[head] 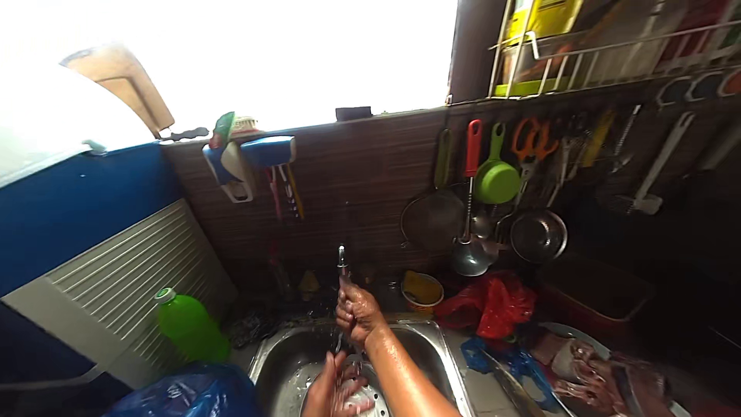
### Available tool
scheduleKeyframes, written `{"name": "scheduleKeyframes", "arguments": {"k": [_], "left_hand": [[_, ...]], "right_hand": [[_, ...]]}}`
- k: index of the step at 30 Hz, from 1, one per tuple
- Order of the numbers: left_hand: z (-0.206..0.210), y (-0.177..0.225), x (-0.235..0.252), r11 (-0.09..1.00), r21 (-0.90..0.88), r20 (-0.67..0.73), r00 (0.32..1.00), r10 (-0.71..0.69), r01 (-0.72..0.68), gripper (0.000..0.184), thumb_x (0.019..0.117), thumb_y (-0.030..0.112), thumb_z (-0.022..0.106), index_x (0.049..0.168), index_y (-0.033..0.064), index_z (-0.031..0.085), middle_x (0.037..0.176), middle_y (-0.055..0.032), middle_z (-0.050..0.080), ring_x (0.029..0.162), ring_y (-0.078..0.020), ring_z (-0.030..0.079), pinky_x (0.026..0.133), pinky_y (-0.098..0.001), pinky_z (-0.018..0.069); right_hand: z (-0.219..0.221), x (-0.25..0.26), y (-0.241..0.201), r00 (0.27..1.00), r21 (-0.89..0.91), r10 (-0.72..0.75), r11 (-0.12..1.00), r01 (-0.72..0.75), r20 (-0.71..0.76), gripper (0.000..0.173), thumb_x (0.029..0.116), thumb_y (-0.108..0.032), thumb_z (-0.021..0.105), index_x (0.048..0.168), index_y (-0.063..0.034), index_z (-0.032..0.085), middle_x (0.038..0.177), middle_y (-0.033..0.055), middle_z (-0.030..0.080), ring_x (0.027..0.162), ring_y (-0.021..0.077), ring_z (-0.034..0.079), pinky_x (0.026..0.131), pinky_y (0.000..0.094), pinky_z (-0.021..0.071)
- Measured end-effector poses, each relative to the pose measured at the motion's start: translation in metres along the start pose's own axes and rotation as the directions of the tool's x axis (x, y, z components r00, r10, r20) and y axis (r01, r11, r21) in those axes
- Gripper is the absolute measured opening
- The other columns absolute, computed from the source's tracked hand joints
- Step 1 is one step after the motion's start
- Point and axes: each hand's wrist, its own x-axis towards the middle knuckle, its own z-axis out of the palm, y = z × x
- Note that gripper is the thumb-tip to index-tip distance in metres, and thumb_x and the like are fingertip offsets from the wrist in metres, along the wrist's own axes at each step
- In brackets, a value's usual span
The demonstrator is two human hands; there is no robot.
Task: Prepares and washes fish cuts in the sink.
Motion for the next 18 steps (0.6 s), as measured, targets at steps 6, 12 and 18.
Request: {"name": "scheduleKeyframes", "arguments": {"k": [6,12,18], "left_hand": [[0.06,0.034,0.125,0.951,-0.306,-0.001,0.999,-0.039,0.037,0.052,0.1091,0.049,0.035,0.083,0.0121,0.06,0.047,0.0062,0.038,0.034,-0.0047,0.036,0.034,-0.0205,0.0361],[0.097,0.033,0.12,0.95,-0.297,-0.219,0.975,0.028,-0.094,0.043,0.1114,0.039,0.034,0.112,0.0068,0.062,0.095,-0.0097,0.066,0.085,-0.0203,0.065,0.076,-0.0388,0.0556],[0.073,0.029,0.1,0.996,-0.07,-0.216,0.976,0.035,-0.051,0.04,0.1092,0.037,0.046,0.116,0.003,0.065,0.1,-0.0119,0.068,0.09,-0.0206,0.066,0.081,-0.0413,0.0554]], "right_hand": [[-0.022,-0.016,0.004,0.954,-0.582,-0.18,0.813,0.008,-0.239,0.034,0.1093,-0.036,0.05,0.111,-0.0038,0.059,0.063,0.0023,0.054,0.049,0.0116,0.053,0.046,0.0283,0.0493],[-0.038,-0.014,-0.005,0.867,-0.998,-0.495,-0.058,0.025,0.051,0.046,0.1101,-0.037,0.04,0.124,-0.0011,0.064,0.119,0.0232,0.068,0.116,0.0388,0.065,0.1,0.0569,0.05],[-0.044,-0.005,0.013,0.878,-0.972,-0.475,0.17,0.16,0.061,0.039,0.1063,-0.019,0.049,0.142,-0.0052,0.058,0.132,0.018,0.066,0.125,0.0317,0.062,0.108,0.0529,0.0467]]}}
